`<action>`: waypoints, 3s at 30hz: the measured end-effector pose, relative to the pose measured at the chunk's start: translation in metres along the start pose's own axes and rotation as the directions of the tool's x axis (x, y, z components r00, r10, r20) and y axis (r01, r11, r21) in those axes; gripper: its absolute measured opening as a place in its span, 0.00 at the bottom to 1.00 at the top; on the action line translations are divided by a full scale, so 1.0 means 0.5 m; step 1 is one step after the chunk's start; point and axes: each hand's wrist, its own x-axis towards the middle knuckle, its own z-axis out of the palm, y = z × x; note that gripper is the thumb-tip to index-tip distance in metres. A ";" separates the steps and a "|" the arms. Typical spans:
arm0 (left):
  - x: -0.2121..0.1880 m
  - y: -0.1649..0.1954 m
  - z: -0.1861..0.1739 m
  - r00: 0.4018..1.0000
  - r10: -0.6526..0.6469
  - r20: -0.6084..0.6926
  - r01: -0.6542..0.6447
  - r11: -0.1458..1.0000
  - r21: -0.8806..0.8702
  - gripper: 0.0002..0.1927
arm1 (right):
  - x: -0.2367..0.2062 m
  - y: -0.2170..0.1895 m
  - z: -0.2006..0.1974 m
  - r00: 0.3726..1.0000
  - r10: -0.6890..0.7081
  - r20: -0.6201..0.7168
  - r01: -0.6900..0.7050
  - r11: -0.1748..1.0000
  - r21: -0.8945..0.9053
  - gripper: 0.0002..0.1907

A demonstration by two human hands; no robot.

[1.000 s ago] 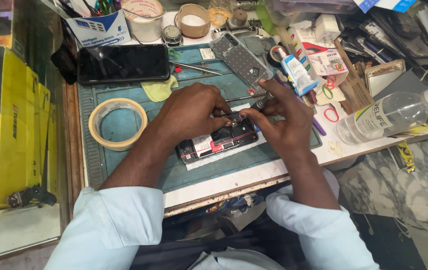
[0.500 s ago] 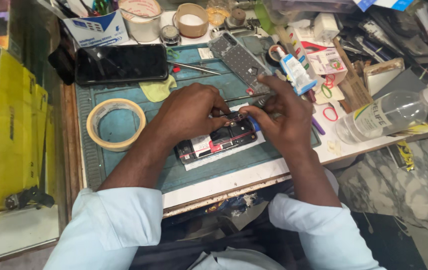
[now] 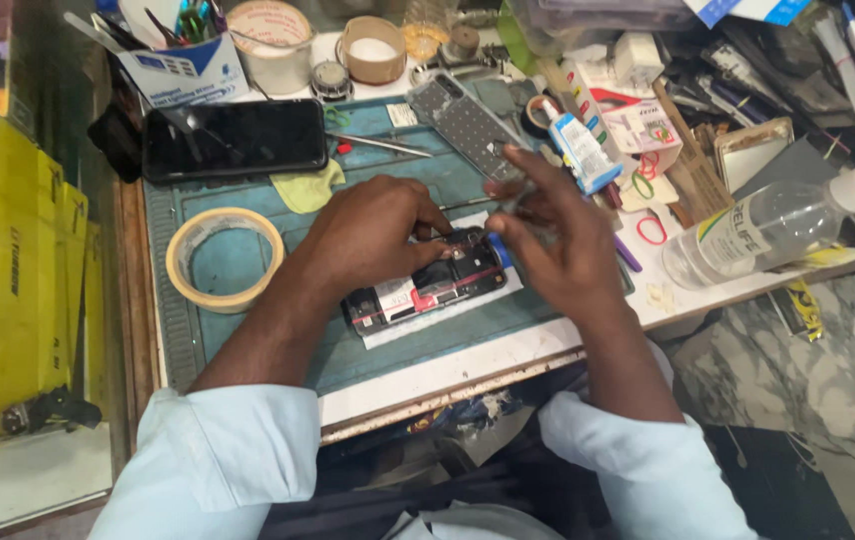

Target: The person disassembles a mobile phone using a screwdriver, handles internal components including the battery and frame, and uses a thin tool to scrape and clean the edges of a screen component.

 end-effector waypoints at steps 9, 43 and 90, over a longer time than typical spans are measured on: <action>0.024 -0.010 0.016 0.997 -0.042 0.064 0.043 0.999 -0.014 0.13 | 0.009 0.015 0.002 0.998 -0.049 -0.049 0.043 0.994 -0.102 0.30; 0.070 -0.017 0.033 0.993 -0.077 0.085 0.078 0.997 -0.007 0.14 | -0.075 0.179 -0.105 0.885 0.093 -0.456 -0.017 0.985 0.169 0.35; 0.079 -0.012 0.071 0.996 -0.008 -0.086 -0.013 0.972 -0.234 0.13 | 0.012 0.184 -0.023 0.968 -0.008 -0.250 0.119 0.895 0.431 0.32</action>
